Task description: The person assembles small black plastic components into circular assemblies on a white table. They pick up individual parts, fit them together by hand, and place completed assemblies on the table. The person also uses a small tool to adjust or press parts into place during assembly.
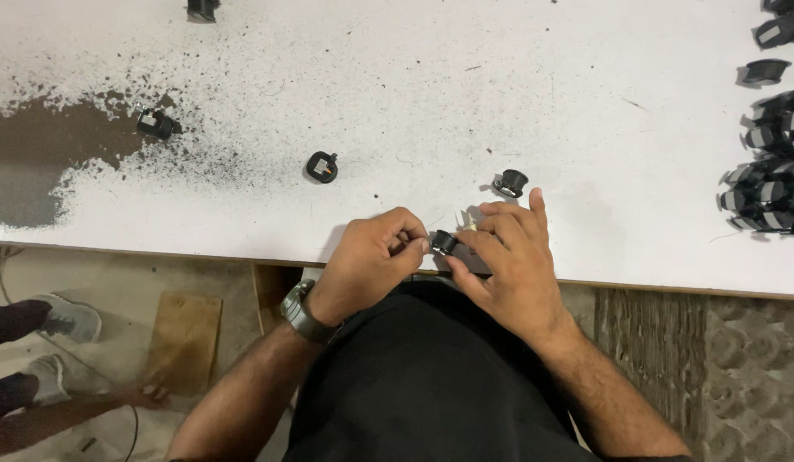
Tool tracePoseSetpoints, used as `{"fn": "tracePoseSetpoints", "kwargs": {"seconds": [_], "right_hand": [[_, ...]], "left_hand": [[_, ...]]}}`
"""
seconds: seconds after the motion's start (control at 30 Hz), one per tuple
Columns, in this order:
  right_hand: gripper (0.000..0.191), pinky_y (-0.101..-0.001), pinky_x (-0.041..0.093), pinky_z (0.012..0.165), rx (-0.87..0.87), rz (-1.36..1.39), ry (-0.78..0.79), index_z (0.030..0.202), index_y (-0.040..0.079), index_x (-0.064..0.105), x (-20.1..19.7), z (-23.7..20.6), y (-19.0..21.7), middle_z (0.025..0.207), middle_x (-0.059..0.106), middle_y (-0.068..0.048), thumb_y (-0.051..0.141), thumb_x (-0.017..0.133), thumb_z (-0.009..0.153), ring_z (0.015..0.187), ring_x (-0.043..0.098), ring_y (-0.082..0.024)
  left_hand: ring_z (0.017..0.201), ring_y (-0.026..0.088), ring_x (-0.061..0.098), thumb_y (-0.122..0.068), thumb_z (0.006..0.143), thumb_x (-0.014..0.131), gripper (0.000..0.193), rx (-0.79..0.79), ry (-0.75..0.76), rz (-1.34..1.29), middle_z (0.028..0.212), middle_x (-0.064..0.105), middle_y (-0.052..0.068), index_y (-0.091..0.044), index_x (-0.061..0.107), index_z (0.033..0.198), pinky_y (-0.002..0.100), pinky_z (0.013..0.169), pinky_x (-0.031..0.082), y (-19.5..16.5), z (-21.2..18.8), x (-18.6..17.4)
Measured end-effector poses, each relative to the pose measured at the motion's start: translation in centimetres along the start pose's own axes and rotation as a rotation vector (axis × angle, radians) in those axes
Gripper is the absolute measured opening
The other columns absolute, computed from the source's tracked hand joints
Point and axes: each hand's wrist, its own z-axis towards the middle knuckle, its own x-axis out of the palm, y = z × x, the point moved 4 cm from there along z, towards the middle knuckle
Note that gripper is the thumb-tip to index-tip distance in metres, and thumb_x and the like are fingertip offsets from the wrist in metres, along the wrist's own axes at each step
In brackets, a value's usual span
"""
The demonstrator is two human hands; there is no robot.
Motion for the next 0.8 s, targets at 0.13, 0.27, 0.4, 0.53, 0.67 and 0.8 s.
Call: {"fn": "tracePoseSetpoints", "kwargs": {"seconds": [0.13,0.27,0.4,0.53,0.67,0.8], "right_hand": [[0.036,-0.0659,0.020,0.125,0.031,0.006,0.001,0.107,0.008,0.075,0.1,-0.1,-0.1,0.103,0.061,-0.007,0.018,0.087,0.075,0.123,0.055,-0.028],[0.031,-0.0628,0.022,0.126,-0.015,0.033,-0.136,0.108,0.007,0.074,-0.2,-0.7,0.1,0.100,0.062,-0.007,0.013,0.085,0.080,0.120,0.059,-0.030],[0.025,-0.0599,0.030,0.128,-0.023,0.201,-0.273,0.111,0.004,0.065,0.3,-2.4,1.5,0.104,0.067,-0.009,0.000,0.076,0.088,0.115,0.067,-0.028],[0.030,-0.0591,0.036,0.124,-0.029,0.221,-0.281,0.108,0.004,0.061,1.8,-3.1,2.3,0.106,0.070,-0.013,-0.005,0.074,0.084,0.113,0.070,-0.028],[0.031,-0.0582,0.034,0.124,-0.027,0.189,-0.281,0.108,0.003,0.063,2.1,-3.3,2.1,0.104,0.071,-0.011,-0.005,0.077,0.082,0.112,0.069,-0.027],[0.030,-0.0583,0.034,0.126,-0.019,0.193,-0.280,0.107,0.003,0.064,2.0,-3.2,2.1,0.104,0.071,-0.010,-0.006,0.077,0.082,0.112,0.070,-0.025]], "left_hand": [[0.062,-0.002,0.060,-0.010,0.094,0.067,0.007,-0.049,0.021,-0.098,0.071,0.068,-0.002,-0.004,0.067,0.091,0.018,0.049,0.046,0.8,0.3,0.4],[0.057,0.001,0.049,-0.008,0.093,0.069,0.007,-0.016,-0.014,-0.076,0.068,0.064,0.000,-0.003,0.067,0.089,0.021,0.046,0.038,1.0,0.1,0.9],[0.054,0.004,0.049,-0.008,0.090,0.069,0.005,-0.026,-0.075,0.045,0.069,0.065,0.000,-0.004,0.067,0.088,0.024,0.044,0.038,0.8,0.1,1.6],[0.060,0.006,0.055,-0.008,0.088,0.070,0.008,0.070,-0.137,-0.007,0.070,0.065,0.001,-0.002,0.064,0.089,0.026,0.051,0.046,0.1,-0.3,1.7],[0.059,0.008,0.057,-0.009,0.088,0.070,0.008,0.052,-0.135,0.011,0.070,0.066,0.003,-0.003,0.065,0.089,0.027,0.051,0.047,0.1,-0.4,1.7],[0.059,0.008,0.057,-0.009,0.088,0.070,0.008,0.056,-0.146,0.010,0.069,0.066,0.003,-0.002,0.065,0.089,0.027,0.051,0.047,0.0,-0.4,1.7]]}}
